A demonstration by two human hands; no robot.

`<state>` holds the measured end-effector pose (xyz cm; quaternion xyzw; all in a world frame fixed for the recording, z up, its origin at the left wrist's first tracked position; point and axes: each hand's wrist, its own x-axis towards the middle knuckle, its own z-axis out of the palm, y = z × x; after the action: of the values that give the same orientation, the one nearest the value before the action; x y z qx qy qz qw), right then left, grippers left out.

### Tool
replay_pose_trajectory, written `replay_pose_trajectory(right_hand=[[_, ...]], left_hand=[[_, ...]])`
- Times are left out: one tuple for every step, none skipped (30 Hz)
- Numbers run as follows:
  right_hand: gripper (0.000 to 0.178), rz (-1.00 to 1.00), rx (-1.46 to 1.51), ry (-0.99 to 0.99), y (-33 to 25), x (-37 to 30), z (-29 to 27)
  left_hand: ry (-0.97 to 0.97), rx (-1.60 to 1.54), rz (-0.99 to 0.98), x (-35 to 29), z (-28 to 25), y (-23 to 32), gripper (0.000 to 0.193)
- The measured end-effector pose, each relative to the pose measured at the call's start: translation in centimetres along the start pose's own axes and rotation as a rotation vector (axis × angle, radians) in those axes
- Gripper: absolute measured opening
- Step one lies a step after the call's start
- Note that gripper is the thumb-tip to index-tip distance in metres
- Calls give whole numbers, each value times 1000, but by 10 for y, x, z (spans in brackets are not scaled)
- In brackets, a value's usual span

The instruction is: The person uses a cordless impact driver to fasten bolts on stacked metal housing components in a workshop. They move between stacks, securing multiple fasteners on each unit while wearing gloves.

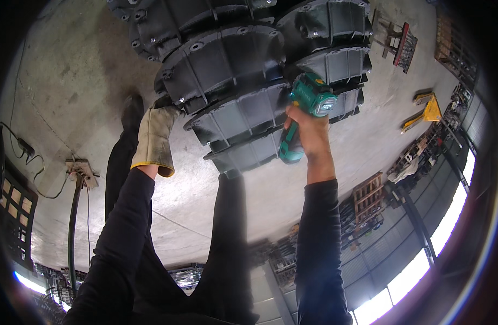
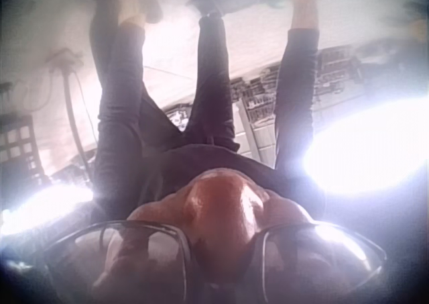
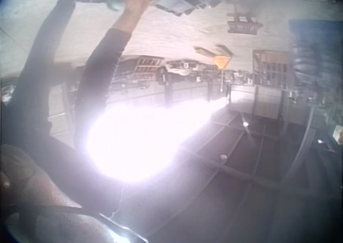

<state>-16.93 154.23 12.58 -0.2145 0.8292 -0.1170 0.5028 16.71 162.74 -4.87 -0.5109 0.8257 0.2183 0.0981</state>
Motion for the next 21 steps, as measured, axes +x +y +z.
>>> replay_pose_trajectory(right_hand=[[23, -4, 14, -6, 0, 0, 0], [23, -10, 22, -12, 0, 0, 0], [23, -12, 20, -14, 0, 0, 0], [23, -24, 28, -17, 1, 1, 0], [23, -34, 29, -15, 1, 2, 0], [22, -44, 31, -13, 2, 2, 0], [22, -37, 34, -9, 2, 3, 0], [22, -30, 38, -4, 3, 3, 1], [22, -24, 41, 1, 3, 3, 1], [23, -27, 58, -5, 3, 3, 2], [23, -32, 76, -12, 3, 3, 3], [24, -37, 94, -18, 2, 2, 3], [22, -43, 83, -12, 2, 1, 4], [21, -52, 72, -4, 1, 1, 3], [19, -58, 56, 10, 0, -1, 3], [23, -76, 76, 2, 0, -2, 2], [26, -90, 89, -2, -1, -4, 1], [30, -120, 107, -17, -1, -5, -1], [32, -112, 90, -12, -1, -5, -2], [35, -115, 77, -19, -1, -5, -4], [38, -117, 62, -26, 0, -5, -5]], left_hand=[[-7, -51, -15, 0, -3, 0, 22], [38, -92, -28, 1, -4, -1, 23], [64, -108, -29, 2, -4, -1, 23], [48, -194, -76, 3, -3, 0, 23], [15, -253, -110, 3, -1, 0, 23], [-18, -312, -144, 3, 1, 0, 23], [-34, -325, -149, 3, 3, 1, 23], [-49, -337, -154, 3, 4, 1, 23], [-54, -346, -160, 3, 5, 2, 23], [-23, -547, -221, 3, 5, 4, 22], [21, -744, -281, 3, 5, 6, 22], [66, -941, -339, 3, 3, 7, 23], [52, -806, -323, 4, 3, 7, 23], [41, -671, -307, 6, 2, 8, 23], [29, -536, -291, 8, 2, 8, 24], [-54, -587, -310, 9, 3, 7, 23], [-139, -638, -330, 9, 4, 6, 25], [-225, -690, -349, 10, 7, 5, 28], [-137, -956, -425, 10, 10, 6, 25], [-47, -1222, -497, 11, 14, 7, 23], [2, -1272, -501, 9, 16, 8, 24]])
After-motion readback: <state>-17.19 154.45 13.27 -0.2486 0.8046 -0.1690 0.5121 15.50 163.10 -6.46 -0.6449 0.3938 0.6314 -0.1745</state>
